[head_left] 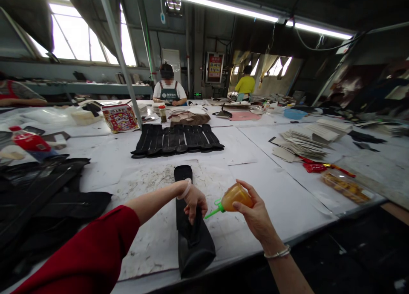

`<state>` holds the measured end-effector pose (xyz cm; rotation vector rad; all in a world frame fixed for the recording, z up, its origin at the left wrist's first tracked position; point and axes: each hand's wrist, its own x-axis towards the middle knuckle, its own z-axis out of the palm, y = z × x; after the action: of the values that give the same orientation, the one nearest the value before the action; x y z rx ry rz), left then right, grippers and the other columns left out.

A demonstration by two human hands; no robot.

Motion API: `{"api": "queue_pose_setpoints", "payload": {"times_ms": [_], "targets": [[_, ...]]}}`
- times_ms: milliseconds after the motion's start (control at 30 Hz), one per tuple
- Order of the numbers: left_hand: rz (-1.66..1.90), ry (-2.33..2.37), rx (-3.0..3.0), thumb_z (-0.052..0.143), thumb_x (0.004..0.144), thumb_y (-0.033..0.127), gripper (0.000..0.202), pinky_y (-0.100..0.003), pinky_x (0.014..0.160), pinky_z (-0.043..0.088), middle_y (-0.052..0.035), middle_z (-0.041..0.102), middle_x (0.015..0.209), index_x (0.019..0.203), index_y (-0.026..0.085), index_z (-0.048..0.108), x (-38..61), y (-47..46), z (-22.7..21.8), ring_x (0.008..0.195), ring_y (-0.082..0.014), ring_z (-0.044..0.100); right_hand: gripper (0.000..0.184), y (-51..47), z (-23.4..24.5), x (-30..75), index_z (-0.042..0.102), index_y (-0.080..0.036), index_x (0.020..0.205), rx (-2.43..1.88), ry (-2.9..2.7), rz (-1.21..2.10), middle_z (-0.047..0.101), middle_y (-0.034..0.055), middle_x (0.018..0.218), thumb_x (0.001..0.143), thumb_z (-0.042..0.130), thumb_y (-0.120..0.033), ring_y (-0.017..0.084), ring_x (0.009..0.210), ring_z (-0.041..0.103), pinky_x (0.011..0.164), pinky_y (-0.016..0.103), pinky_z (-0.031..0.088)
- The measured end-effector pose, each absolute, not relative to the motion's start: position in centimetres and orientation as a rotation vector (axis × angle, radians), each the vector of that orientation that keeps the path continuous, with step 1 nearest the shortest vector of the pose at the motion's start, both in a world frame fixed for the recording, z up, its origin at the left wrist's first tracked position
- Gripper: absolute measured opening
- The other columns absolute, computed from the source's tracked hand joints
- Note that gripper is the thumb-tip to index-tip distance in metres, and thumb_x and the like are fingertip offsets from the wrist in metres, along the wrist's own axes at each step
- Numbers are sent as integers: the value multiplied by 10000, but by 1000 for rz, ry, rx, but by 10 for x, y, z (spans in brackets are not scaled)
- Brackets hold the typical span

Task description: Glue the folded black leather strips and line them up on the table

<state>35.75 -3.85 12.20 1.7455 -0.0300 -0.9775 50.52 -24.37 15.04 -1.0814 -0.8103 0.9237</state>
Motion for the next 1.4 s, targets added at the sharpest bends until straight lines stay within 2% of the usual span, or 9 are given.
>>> {"api": "queue_pose_setpoints", "payload": {"times_ms": [100, 367, 633, 867, 1000, 1200, 1400], "targets": [[-986, 7, 1749, 891, 437, 245, 398, -255, 372, 486, 55, 602, 498, 739, 207, 635, 358, -39, 125, 407, -158, 570, 670, -241, 148, 507, 564, -283, 1230, -1091, -945, 927, 655, 24, 1053, 625, 850, -273, 224, 898, 632, 793, 384, 536], [-988, 17, 1747, 888, 455, 247, 356, -255, 382, 486, 49, 595, 479, 701, 197, 636, 357, -41, 133, 410, -157, 566, 683, -236, 157, 507, 599, -271, 1199, -1074, -1090, 918, 667, 54, 1095, 577, 881, -246, 275, 1003, 635, 871, 442, 531], [-940, -61, 1742, 884, 476, 298, 321, -259, 359, 462, 44, 582, 457, 641, 192, 631, 357, -42, 131, 384, -155, 551, 656, -223, 159, 507, 650, -273, 1152, -1002, -1124, 994, 682, 58, 1101, 546, 887, -192, 283, 1016, 637, 858, 421, 533], [-966, 15, 1759, 871, 496, 293, 345, -252, 371, 455, 45, 598, 500, 744, 194, 652, 355, -43, 133, 407, -145, 545, 668, -214, 162, 515, 674, -259, 1135, -995, -1094, 1088, 695, 45, 1065, 508, 897, -200, 254, 954, 651, 819, 373, 528], [-968, 75, 1770, 885, 464, 285, 371, -242, 383, 459, 51, 588, 481, 712, 186, 627, 354, -43, 137, 407, -137, 543, 668, -208, 157, 516, 658, -263, 1158, -919, -1050, 1119, 714, 21, 988, 535, 880, -174, 232, 921, 657, 818, 352, 516], [-926, 75, 1759, 874, 486, 312, 398, -235, 368, 453, 57, 592, 486, 792, 185, 653, 350, -41, 132, 388, -131, 536, 644, -203, 149, 521, 668, -235, 1141, -862, -989, 1181, 716, 27, 955, 534, 871, -163, 233, 899, 660, 820, 367, 512], [-846, 65, 1749, 869, 499, 301, 381, -234, 373, 456, 63, 592, 487, 793, 186, 655, 343, -39, 128, 388, -127, 533, 629, -206, 148, 526, 667, -233, 1136, -796, -921, 1257, 711, 39, 965, 540, 862, -180, 246, 887, 665, 824, 411, 514]]}}
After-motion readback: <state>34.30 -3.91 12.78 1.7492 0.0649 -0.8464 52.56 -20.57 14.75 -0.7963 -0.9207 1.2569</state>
